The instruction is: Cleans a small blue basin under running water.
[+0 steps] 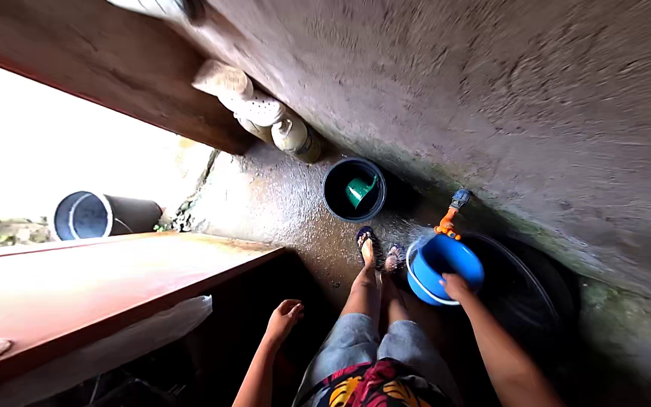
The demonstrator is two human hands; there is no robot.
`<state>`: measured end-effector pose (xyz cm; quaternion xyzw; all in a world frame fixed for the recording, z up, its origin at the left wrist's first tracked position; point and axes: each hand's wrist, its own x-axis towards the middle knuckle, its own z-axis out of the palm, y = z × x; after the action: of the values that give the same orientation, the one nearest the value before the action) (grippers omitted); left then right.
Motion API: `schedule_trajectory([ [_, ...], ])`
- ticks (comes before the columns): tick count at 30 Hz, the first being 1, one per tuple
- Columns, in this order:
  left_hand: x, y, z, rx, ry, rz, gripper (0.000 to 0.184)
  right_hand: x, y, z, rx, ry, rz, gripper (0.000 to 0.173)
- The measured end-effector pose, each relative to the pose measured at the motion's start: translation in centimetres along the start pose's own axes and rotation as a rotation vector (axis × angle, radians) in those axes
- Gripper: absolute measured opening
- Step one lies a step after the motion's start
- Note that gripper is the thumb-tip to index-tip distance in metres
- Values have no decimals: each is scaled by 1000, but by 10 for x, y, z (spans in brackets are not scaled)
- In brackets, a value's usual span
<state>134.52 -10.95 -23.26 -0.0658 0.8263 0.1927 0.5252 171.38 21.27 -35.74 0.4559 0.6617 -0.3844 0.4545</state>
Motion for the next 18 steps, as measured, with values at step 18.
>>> schedule_trajectory([
  [18,78,-42,3,94,-193,-94,33,65,-50,-28,10,399,-127,34],
])
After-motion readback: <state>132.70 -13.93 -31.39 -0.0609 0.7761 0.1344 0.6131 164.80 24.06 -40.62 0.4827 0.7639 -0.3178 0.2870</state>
